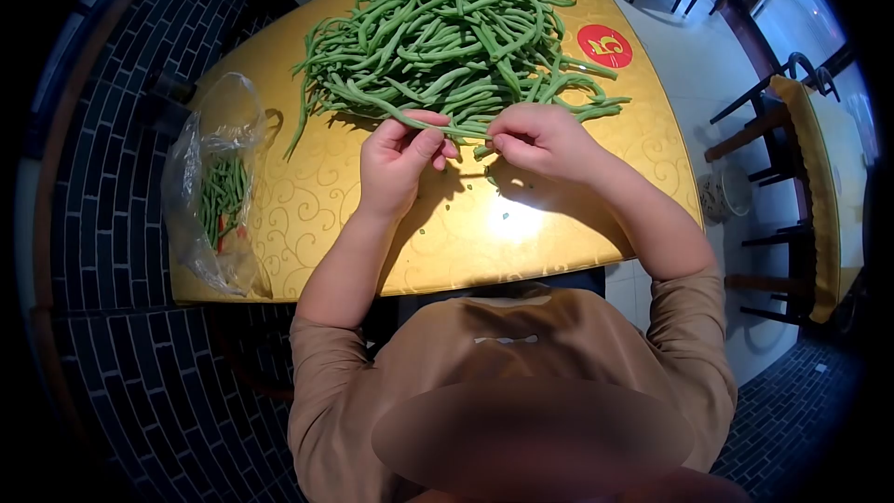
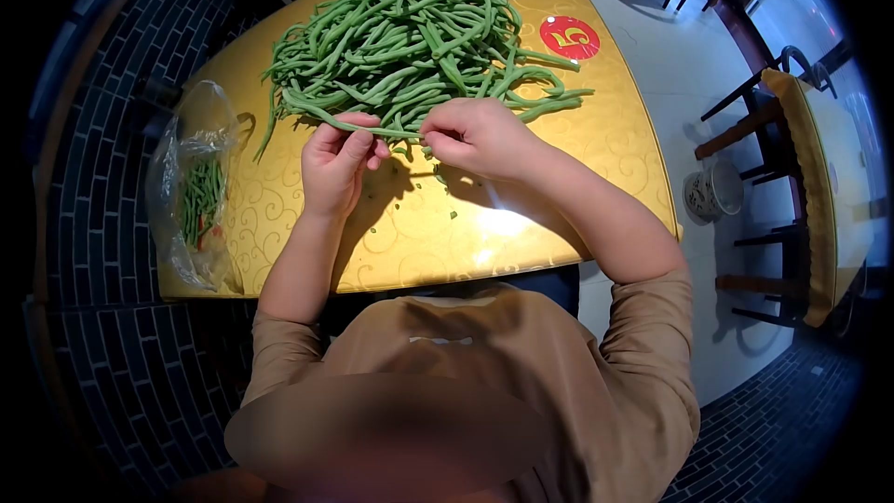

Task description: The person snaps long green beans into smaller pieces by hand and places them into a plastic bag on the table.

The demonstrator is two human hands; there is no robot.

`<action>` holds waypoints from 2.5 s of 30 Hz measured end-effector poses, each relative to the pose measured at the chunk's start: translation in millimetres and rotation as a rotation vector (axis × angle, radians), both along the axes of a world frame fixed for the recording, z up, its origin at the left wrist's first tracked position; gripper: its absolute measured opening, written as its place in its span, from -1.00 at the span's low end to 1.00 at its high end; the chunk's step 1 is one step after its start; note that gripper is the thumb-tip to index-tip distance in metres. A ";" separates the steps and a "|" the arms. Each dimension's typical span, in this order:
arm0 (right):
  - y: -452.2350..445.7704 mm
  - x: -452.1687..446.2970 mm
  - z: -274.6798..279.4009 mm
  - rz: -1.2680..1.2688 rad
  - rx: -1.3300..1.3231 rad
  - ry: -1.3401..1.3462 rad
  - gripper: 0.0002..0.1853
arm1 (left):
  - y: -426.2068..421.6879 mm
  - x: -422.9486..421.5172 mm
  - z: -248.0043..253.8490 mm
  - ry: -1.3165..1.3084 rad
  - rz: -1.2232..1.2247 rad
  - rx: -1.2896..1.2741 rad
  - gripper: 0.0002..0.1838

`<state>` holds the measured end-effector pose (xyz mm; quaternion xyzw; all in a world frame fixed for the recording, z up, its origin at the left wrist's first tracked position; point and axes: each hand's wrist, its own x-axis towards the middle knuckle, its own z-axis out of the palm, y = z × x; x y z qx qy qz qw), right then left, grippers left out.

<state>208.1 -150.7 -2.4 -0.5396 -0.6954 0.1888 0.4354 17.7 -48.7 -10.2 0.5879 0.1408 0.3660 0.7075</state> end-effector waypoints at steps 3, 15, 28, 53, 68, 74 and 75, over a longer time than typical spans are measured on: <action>-2.1 0.5 2.8 -0.167 -0.003 0.027 -0.84 | 1.2 -2.8 0.6 -0.056 -0.044 -0.066 -0.86; 4.0 6.3 4.4 -0.110 -0.361 0.367 -0.78 | -6.3 1.1 1.1 -0.082 -0.124 -0.004 -0.85; -1.9 -12.3 1.7 0.243 0.326 -0.177 -0.87 | -13.6 4.3 0.5 0.018 -0.268 -0.260 -0.85; 8.6 72.0 -8.2 -0.202 -0.176 -0.268 -0.84 | -8.7 7.1 -10.1 0.527 -0.136 0.314 -0.86; 1.8 66.3 -3.7 -0.110 0.057 -0.490 -0.83 | 7.3 5.8 -9.2 0.374 -0.007 0.126 -0.85; -4.9 40.7 21.6 -0.131 0.013 -0.050 -0.84 | 8.8 -1.3 -0.8 -0.049 -0.234 -0.198 -0.64; -6.3 39.8 23.6 -0.133 -0.001 0.053 -0.84 | 11.6 -1.2 -0.5 -0.203 -0.286 -0.242 -0.61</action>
